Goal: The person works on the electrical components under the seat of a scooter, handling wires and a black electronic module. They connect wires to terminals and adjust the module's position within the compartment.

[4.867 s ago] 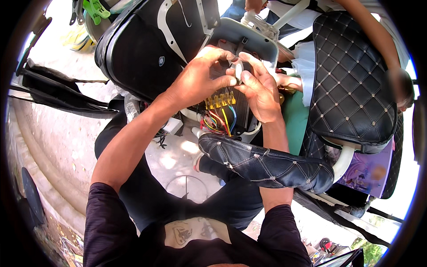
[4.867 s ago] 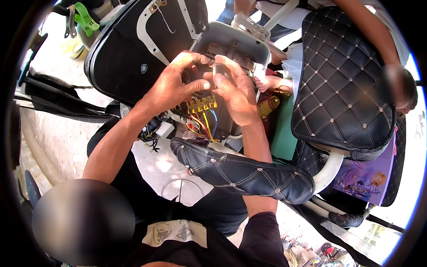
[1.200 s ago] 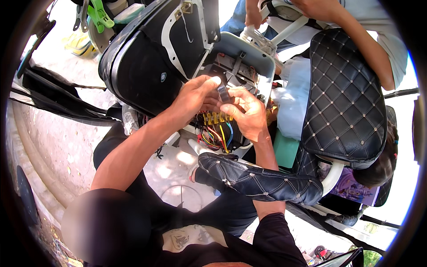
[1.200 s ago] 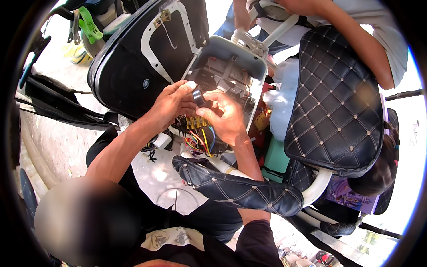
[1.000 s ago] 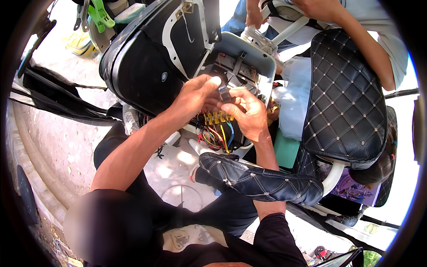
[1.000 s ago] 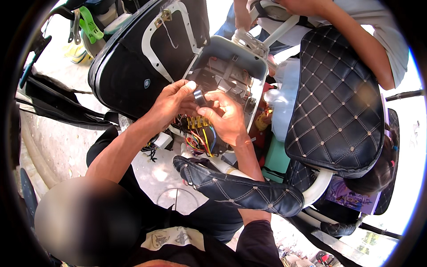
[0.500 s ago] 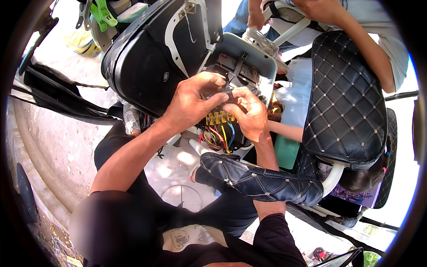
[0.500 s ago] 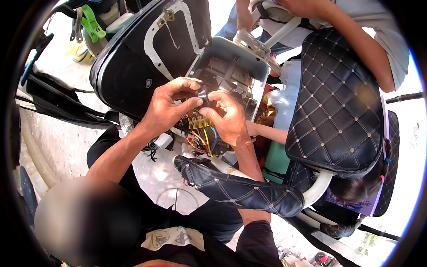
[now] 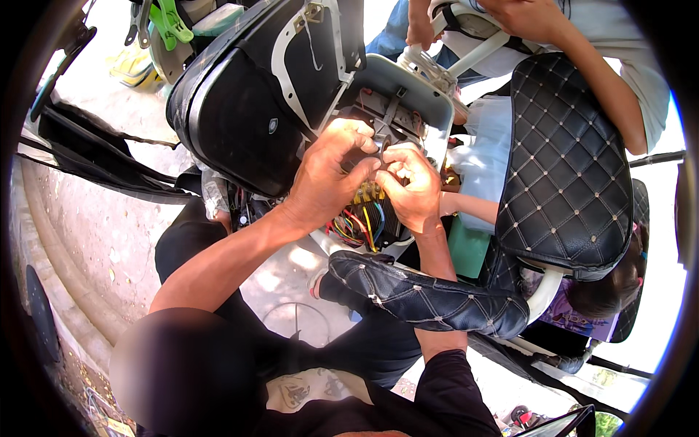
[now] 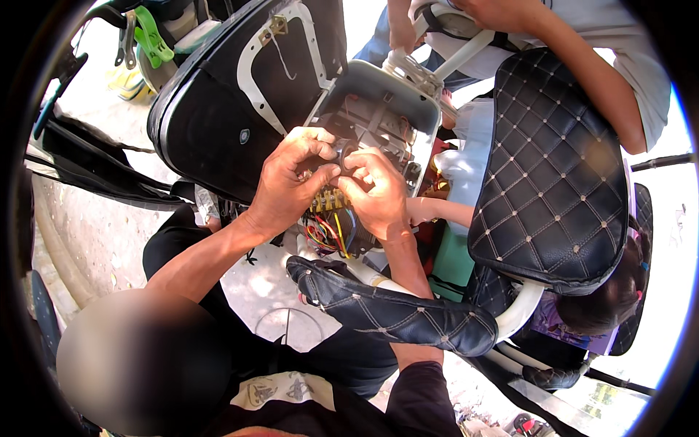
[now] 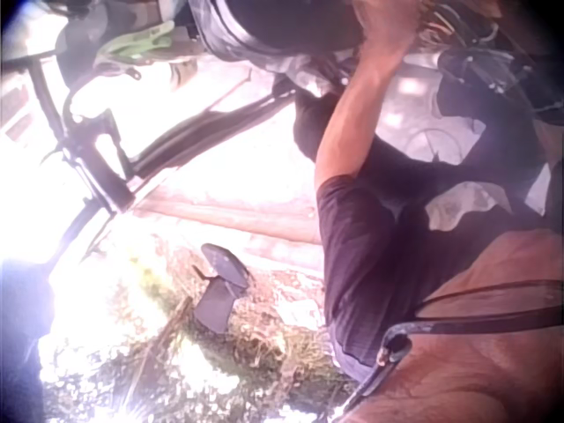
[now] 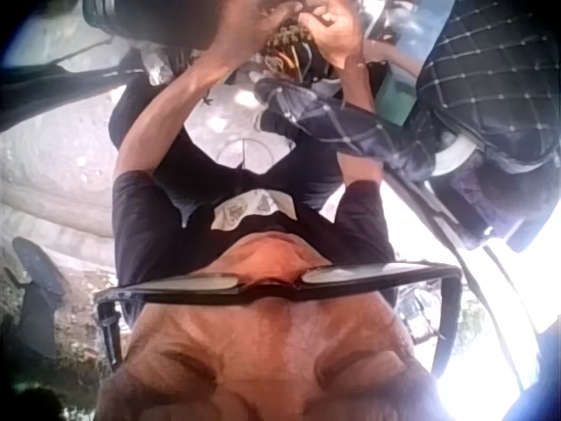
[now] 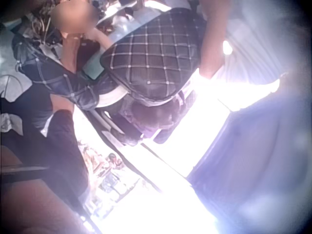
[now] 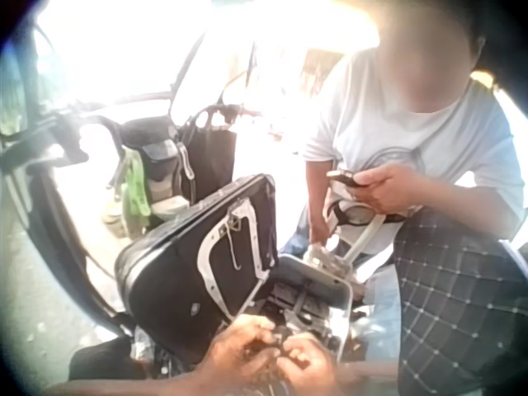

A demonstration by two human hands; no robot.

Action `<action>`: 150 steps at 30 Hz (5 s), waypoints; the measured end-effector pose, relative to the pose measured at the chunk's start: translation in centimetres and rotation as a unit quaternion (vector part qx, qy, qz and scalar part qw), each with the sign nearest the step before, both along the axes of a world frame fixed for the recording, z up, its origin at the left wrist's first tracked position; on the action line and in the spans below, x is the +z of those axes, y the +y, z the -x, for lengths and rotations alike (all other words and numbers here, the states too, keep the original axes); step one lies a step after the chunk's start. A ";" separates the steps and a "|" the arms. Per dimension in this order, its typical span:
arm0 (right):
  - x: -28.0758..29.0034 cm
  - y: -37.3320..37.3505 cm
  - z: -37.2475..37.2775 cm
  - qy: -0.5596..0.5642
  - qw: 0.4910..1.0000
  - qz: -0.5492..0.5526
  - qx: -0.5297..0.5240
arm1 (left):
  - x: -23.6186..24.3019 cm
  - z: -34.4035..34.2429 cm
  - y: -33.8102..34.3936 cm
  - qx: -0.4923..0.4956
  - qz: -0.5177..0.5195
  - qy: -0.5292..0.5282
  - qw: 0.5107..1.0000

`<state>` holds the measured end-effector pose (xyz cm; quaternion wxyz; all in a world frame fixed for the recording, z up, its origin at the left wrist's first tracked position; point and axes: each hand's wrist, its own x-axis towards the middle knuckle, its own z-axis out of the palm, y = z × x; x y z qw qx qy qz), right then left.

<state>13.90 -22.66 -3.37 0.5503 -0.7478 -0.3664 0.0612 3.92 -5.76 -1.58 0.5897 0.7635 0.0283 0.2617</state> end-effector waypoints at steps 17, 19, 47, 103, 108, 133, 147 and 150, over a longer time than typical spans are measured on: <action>0.5 -0.1 0.7 0.224 0.974 -0.035 0.021 | -1.0 -0.7 1.1 -0.124 0.158 0.016 0.980; 1.6 0.1 1.0 0.261 0.964 -0.026 0.030 | -0.7 -0.8 1.7 -0.145 0.204 0.078 0.965; -0.1 -0.1 0.6 0.179 0.984 -0.023 -0.012 | -1.4 -0.2 -0.9 0.004 0.027 -0.012 1.000; 1.3 -0.5 0.4 -0.169 0.980 0.097 -0.049 | -1.7 -1.7 -1.2 0.080 -0.081 -0.030 0.993; 1.4 -0.6 0.5 -0.144 0.982 0.113 -0.048 | -1.7 -2.1 -1.6 0.107 -0.099 -0.005 0.989; 2.4 -0.4 0.2 -0.149 0.972 0.172 -0.065 | -0.7 -2.1 0.5 0.025 -0.097 0.003 0.995; 2.2 -0.4 -1.1 -0.134 0.962 0.227 -0.073 | -5.2 -1.3 -0.1 0.080 0.182 0.187 0.962; 2.8 -0.2 -1.0 -0.154 0.954 0.250 -0.062 | -4.1 -1.1 0.1 0.039 0.242 0.241 0.939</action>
